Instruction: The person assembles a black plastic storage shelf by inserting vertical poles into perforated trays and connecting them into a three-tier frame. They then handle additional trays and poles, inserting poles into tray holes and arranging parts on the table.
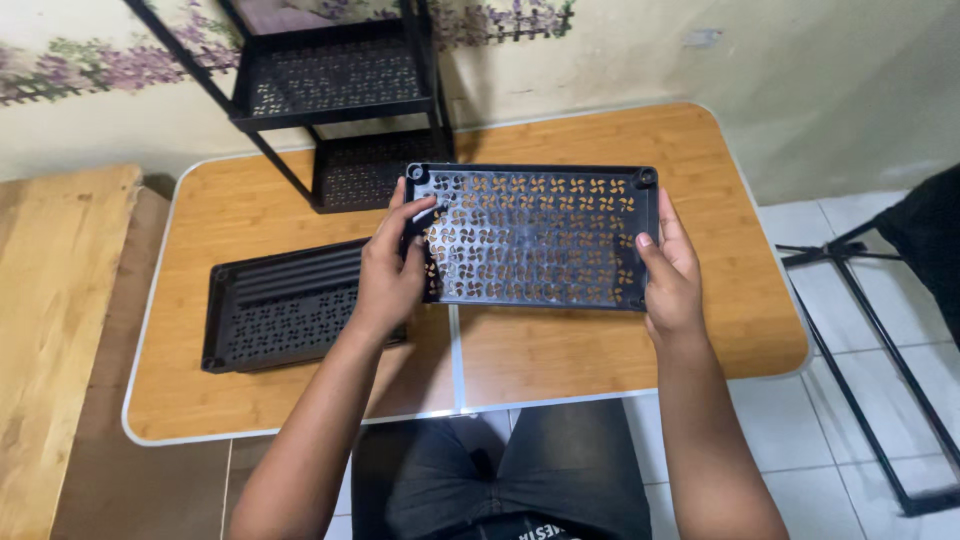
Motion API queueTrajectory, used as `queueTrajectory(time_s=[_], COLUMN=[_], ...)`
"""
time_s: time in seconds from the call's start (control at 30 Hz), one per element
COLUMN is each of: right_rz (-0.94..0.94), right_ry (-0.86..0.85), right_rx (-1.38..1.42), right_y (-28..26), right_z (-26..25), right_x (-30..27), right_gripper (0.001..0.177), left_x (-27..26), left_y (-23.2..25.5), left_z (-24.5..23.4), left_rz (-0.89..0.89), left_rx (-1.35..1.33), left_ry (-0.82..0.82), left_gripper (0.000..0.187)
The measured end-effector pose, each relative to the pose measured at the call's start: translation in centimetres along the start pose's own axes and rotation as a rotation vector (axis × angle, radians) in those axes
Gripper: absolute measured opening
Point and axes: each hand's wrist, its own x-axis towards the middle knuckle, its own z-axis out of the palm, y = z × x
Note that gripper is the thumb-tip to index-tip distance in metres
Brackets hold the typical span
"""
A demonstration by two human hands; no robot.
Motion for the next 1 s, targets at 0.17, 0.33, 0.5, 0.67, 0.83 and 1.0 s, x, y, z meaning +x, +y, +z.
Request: queueTrajectory(time_s=[0.17, 0.33, 0.5, 0.67, 0.83, 1.0], right_rz=[0.041, 0.062, 0.126, 0.036, 0.001, 0.031], right_ry=[0.082, 0.112, 0.135, 0.075, 0.038, 0.038], right_rx=[-0.071, -0.136, -0.324, -0.531, -0.932, -1.018], right_y=[0.7, 3.2, 6.8, 9.2, 10.2, 11.3], right_z=[-3.8, -6.4, -7.8, -8.2, -8.8, -9.0], right_x=[-1.3, -2.4, -3.4, -4.5, -5.3, -5.9], right_gripper=[0.068, 0.068, 0.072, 0.074, 0.077, 0.079], left_x=[-0.5, -1.8, -3.4, -4.8, -6.2, -7.5], left_y=[-1.2, -3.1, -4.6, -6.0, -8.0, -9.2], left_z=[4.8, 7.3, 8.2, 8.6, 9.7, 10.4], left_rz=[0.046, 0.052, -0.028, -0.126, -0.112, -0.172], left_rx=[-0.046, 0.028, 0.01, 0.057, 0.089, 0.092], left_ry=[-0.044, -0.066, -0.065, -0.079, -0.063, -0.069], left_gripper=[0.038, 0.035, 0.035, 0.039, 0.04, 0.045])
